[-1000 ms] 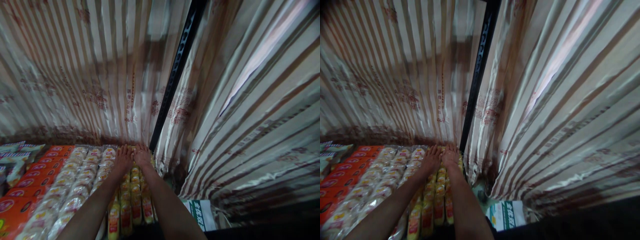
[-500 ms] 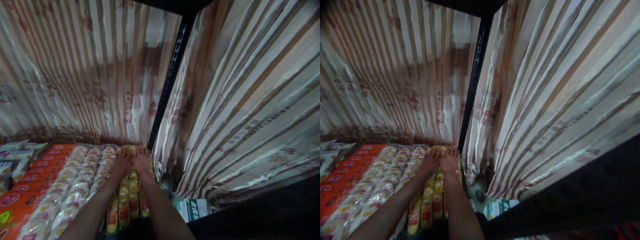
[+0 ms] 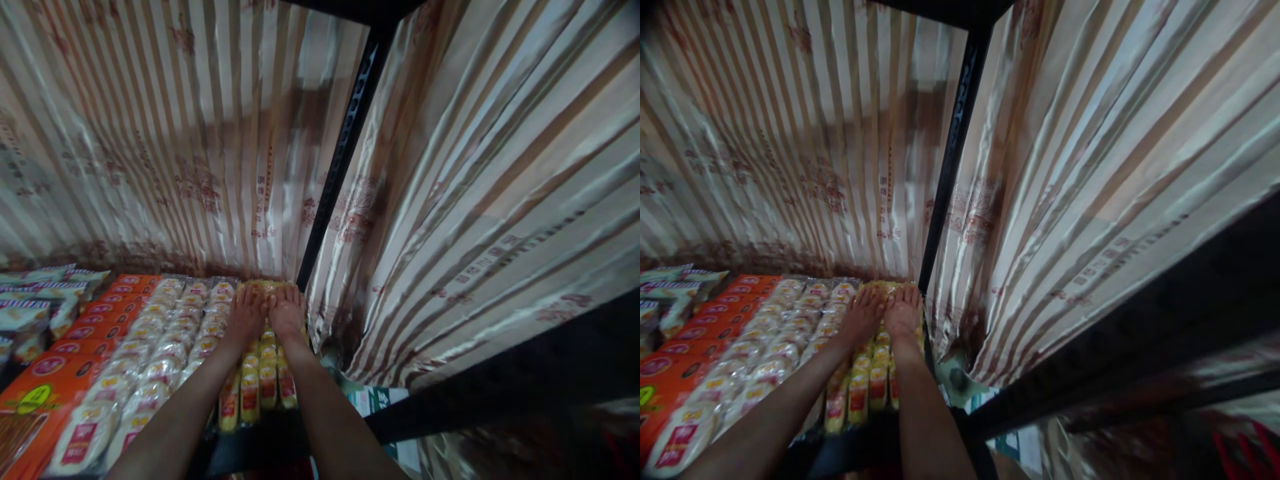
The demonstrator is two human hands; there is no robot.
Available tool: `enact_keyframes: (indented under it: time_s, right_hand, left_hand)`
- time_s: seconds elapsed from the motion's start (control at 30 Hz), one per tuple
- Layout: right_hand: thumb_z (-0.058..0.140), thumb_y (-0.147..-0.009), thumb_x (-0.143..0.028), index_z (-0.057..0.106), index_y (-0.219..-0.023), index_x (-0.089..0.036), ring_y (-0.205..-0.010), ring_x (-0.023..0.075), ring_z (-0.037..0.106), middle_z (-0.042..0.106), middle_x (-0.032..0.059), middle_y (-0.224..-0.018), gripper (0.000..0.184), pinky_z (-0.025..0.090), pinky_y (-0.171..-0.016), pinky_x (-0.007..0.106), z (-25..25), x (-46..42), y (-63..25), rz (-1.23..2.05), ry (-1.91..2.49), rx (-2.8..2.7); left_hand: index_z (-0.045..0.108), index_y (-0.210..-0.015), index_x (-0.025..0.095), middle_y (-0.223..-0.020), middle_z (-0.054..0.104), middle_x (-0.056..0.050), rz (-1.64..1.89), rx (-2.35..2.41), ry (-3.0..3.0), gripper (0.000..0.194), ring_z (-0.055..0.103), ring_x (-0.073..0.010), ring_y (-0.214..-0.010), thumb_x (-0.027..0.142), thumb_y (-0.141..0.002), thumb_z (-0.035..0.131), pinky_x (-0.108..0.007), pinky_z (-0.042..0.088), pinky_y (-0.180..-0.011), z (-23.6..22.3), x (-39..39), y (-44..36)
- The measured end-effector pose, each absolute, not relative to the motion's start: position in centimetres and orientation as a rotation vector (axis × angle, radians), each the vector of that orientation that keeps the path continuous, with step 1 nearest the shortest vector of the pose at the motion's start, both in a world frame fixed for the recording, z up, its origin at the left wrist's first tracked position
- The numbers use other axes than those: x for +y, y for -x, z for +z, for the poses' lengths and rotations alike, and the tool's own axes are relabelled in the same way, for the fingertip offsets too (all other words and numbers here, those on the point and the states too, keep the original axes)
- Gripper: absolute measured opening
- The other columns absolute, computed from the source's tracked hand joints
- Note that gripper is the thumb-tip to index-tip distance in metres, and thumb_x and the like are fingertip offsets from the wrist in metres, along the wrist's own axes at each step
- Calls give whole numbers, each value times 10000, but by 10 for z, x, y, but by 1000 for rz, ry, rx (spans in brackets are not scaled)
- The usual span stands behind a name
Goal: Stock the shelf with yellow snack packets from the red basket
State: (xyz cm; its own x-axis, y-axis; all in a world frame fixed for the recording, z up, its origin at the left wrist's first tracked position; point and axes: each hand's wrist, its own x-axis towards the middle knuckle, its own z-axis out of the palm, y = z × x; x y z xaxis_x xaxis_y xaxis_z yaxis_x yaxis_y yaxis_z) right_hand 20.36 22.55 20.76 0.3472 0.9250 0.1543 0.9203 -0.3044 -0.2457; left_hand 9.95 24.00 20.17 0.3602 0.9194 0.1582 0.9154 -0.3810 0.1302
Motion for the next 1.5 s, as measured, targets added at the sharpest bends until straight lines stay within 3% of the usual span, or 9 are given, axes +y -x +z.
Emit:
enact_keyframes:
  time_s: [0.23,0.47,1.5]
  right_hand:
    - [279,-931,-346,494,-1320,-188,-1385,259,205,367,77,-1469,472,132,-1097,423,203,200,-195,29,2350,-1594]
    - [287,-925,-342,413,-1383,-191,-1386,263,213,330,73,-1489,499,174,-1085,421,197,191,-193,76,2380,-1642]
    - [250,-936,-343,365,-1407,-158,-1359,269,241,367,110,-1464,519,144,-1073,433,183,187,-188,-53,2297,-1671]
  left_hand:
    - [324,-1417,203,-1519,214,-135,217,1757,-2483,510,176,-280,-1403,365,-936,275,-490,213,-1100,205,207,-90]
    - [312,-1420,205,-1521,227,-109,170,1665,-2455,512,168,-249,-1409,366,-937,252,-486,178,-1112,193,203,-87]
    - [314,-1420,185,-1520,233,-99,126,1695,-2527,520,153,-238,-1413,377,-947,220,-463,174,-1121,183,203,-86]
